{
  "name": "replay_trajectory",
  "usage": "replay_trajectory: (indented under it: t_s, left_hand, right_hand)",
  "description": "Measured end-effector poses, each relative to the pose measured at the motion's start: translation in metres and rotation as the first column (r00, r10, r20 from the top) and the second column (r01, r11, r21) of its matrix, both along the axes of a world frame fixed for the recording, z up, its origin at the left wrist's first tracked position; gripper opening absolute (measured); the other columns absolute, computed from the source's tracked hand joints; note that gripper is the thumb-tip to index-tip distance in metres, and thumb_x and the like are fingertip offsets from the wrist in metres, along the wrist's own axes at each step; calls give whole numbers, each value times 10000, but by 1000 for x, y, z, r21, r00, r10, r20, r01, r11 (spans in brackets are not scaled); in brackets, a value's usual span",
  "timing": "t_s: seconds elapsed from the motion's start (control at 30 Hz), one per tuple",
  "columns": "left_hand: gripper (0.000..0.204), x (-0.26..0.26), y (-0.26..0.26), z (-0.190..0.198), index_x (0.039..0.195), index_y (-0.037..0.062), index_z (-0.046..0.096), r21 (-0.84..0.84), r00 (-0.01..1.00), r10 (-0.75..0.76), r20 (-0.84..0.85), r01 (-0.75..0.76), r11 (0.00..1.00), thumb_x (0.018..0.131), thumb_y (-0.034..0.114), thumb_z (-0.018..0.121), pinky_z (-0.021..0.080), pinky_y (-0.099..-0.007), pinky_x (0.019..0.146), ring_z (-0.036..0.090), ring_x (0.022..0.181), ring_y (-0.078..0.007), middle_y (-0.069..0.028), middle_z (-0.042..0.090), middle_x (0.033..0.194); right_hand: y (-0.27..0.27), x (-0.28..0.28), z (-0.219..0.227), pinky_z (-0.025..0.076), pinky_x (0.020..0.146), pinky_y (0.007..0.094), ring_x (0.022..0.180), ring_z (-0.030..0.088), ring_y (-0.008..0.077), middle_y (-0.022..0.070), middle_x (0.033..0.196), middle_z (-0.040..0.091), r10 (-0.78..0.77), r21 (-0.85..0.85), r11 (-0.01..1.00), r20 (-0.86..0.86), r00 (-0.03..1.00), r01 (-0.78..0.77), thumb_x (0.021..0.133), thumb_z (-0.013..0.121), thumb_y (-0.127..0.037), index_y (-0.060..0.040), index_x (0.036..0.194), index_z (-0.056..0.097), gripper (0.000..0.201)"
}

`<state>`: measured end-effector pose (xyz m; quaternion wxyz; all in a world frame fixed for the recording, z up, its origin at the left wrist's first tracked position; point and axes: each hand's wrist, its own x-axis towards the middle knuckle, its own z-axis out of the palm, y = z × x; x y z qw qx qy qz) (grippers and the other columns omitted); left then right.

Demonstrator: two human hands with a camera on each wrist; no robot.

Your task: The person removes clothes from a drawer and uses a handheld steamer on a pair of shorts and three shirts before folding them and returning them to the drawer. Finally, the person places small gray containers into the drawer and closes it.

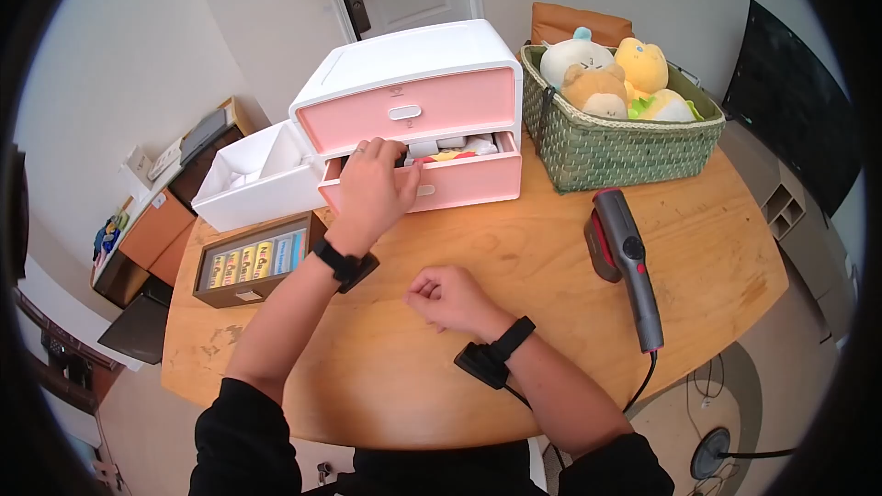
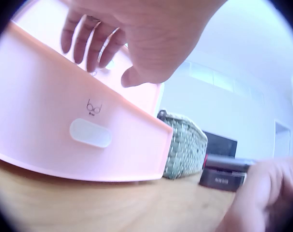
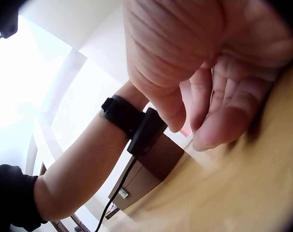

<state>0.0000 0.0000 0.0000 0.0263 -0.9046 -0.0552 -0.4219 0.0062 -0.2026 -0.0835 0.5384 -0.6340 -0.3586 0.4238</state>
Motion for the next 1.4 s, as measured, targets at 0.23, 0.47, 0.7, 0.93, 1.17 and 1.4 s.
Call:
replay_trajectory:
  t_s: [0.23,0.47,0.7,0.93,1.17,1.4]
  left_hand:
    - [756,36,-6,22,825,-5,779,-257,830,353,-432,-488,834,807,747,710,587,-436,592,763,718,-339,-180,755,764]
    - [648,48,-5,28,878,37,808,-342,772,359,-524,-577,742,767,674,778,601,-414,686,776,769,-315,-142,779,809]
    - [622,34,32,17,873,-33,793,-539,858,213,-467,-467,701,725,571,794,594,-414,749,765,809,-351,-205,776,846]
    - [640,36,23,18,880,10,787,-488,810,217,-545,-517,703,747,635,807,532,-438,797,756,823,-324,-170,783,862]
    - [635,41,9,19,918,44,781,-497,818,211,-535,-506,705,750,655,812,465,-455,881,752,846,-314,-145,791,891]
    - [631,50,3,12,831,46,759,-482,854,270,-445,-482,731,724,662,842,489,-441,812,746,793,-314,-139,773,831]
  right_hand:
    - [-1,1,-5,549,500,258,627,665,101,40,812,688,2,12,1000,7,1000,-2,1003,740,-199,17,1047,679,228]
    - [-1,1,-7,551,500,271,608,655,110,56,817,682,19,26,999,25,1000,-20,991,746,-191,31,1033,677,236]
    - [-1,-2,-3,549,497,284,591,644,114,60,769,678,-14,46,999,24,1000,13,980,742,-177,37,993,686,222]
    - [-2,-2,2,554,510,268,610,660,104,45,769,681,10,18,1000,41,999,-11,993,751,-197,19,1029,681,230]
    - [0,-2,-1,536,502,255,590,651,98,39,734,674,10,11,1000,79,997,-11,994,754,-204,18,1022,685,234]
    - [2,-2,-4,525,492,251,593,648,95,34,739,674,9,6,1000,92,996,-10,993,754,-202,19,1019,684,233]
